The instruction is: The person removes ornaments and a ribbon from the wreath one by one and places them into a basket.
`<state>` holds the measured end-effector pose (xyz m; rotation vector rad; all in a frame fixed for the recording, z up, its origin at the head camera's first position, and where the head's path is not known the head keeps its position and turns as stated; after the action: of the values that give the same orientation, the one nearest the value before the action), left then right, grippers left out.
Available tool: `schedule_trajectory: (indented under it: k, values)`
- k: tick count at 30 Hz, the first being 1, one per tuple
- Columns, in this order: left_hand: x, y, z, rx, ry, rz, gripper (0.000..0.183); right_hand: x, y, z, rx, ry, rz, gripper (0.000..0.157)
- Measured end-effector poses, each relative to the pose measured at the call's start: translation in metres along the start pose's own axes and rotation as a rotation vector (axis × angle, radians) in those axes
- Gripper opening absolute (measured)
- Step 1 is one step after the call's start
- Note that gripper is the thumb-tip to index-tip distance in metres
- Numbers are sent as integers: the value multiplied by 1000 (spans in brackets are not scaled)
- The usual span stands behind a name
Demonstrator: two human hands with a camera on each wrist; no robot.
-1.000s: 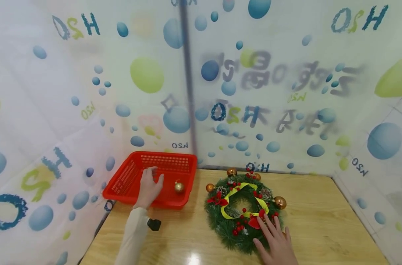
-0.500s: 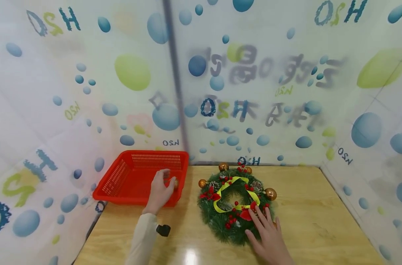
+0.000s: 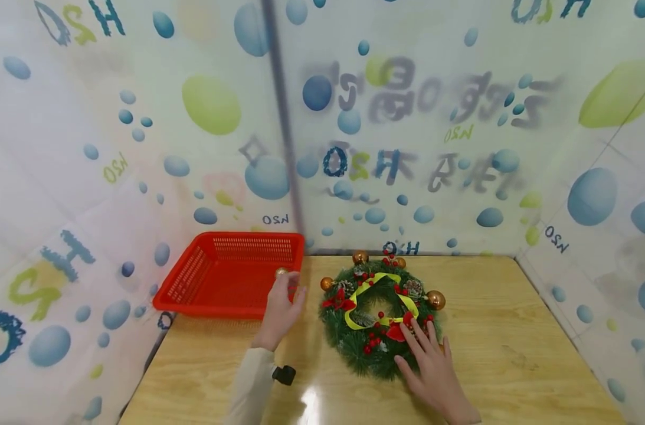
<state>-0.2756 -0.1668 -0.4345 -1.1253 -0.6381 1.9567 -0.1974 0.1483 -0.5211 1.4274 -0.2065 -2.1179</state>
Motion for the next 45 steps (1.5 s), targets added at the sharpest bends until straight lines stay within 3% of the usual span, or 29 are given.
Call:
schedule_trajectory:
  k: [9, 16, 29, 38, 45]
  values:
    - [34, -12, -29, -15, 111, -40, 31, 0, 0, -1, -2, -6, 5, 65]
    - [54, -14, -49, 6, 124, -54, 31, -1, 0, -1, 9, 0, 13, 65]
    - [78, -8, -72, -28, 160, -81, 28, 3, -3, -2, 9, -2, 8, 65]
    - [87, -8, -85, 55, 107, 18, 32, 0, 0, 0, -20, -32, 2, 66]
    - [100, -3, -105, -18, 229, 93, 48, 3, 2, -1, -6, -12, 8, 69]
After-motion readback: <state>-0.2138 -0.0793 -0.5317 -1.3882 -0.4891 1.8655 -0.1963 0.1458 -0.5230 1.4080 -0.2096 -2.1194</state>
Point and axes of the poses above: each hand's wrist, its own z-axis towards the middle knuckle, its own x-axis out of the palm, y = z × x, the point moved 6 cm from there along z, towards the middle knuckle, and after that the axes turned 3 degrees about -y, right-handed, at the moved point
